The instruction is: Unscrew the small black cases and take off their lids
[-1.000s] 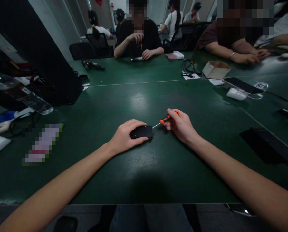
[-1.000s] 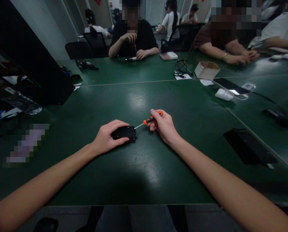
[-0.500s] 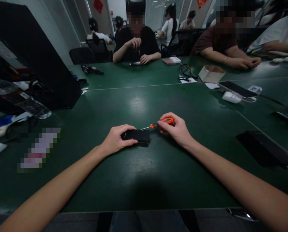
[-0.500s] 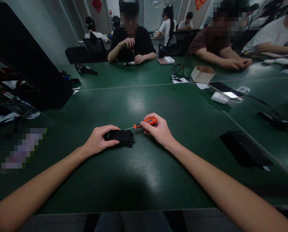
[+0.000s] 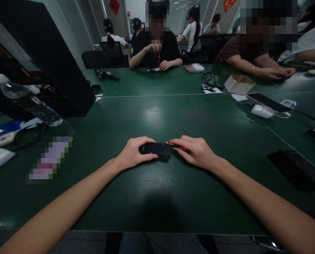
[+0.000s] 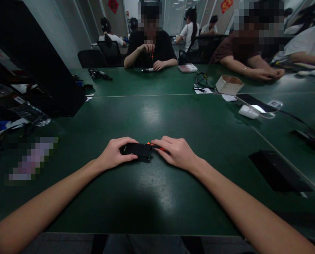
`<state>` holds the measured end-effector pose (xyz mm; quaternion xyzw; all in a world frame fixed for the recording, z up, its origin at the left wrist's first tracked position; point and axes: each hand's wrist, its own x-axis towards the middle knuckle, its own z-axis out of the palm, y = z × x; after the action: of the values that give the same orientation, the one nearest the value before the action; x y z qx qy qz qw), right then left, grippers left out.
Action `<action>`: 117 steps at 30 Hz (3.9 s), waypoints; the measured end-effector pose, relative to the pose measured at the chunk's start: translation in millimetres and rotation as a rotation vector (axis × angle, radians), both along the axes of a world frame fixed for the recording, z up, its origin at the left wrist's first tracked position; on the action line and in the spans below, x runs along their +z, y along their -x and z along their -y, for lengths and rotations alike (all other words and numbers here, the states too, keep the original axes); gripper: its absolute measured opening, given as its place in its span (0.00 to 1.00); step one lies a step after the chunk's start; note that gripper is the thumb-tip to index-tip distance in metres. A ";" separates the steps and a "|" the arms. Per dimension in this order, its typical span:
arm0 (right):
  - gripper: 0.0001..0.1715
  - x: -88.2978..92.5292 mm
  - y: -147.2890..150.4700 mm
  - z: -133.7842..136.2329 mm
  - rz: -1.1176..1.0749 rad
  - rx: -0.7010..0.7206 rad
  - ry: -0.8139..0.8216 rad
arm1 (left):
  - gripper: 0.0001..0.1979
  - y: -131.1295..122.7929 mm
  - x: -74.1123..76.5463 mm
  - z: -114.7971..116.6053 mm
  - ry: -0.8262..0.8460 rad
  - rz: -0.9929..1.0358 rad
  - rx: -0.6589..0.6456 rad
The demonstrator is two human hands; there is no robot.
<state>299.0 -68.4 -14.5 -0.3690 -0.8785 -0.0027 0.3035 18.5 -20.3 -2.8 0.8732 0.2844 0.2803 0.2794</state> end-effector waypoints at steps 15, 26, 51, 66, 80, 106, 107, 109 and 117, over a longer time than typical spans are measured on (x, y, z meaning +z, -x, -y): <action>0.15 -1.3 4.4 -5.3 -0.202 -0.006 0.247 | 0.21 -2.1 4.1 4.0 0.175 0.094 0.113; 0.15 -10.1 -5.2 -18.1 -0.029 -0.305 0.286 | 0.30 -2.6 -2.2 -17.5 1.021 0.892 0.226; 0.30 10.4 70.6 22.3 -0.035 -0.034 0.240 | 0.16 -9.6 0.7 -11.6 1.096 0.887 0.167; 0.19 40.4 -182.6 -10.1 0.028 -1.127 -0.092 | 0.17 -8.1 2.7 -3.5 1.299 0.685 0.050; 0.22 5.4 -258.0 -14.0 0.030 -0.782 -0.221 | 0.24 -8.8 3.4 -0.2 1.200 0.633 0.012; 0.20 10.1 46.8 20.3 -0.906 0.083 1.346 | 0.11 -19.1 -2.1 18.7 0.841 0.319 -0.082; 0.20 13.6 44.5 19.8 -0.904 0.092 1.358 | 0.11 -19.4 -2.5 19.1 0.827 0.324 -0.085; 0.21 26.3 30.7 17.3 -0.899 0.098 1.339 | 0.15 -19.5 -3.5 18.4 0.810 0.353 -0.083; 0.21 81.5 -130.1 13.6 -0.273 -1.085 0.042 | 0.13 -15.5 -1.5 13.5 0.750 0.234 -0.136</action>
<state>429.1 -82.0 66.9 -0.7711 -0.5155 -0.0931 0.3620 34.0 -33.8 -4.3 0.6896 0.2748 0.2356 0.6273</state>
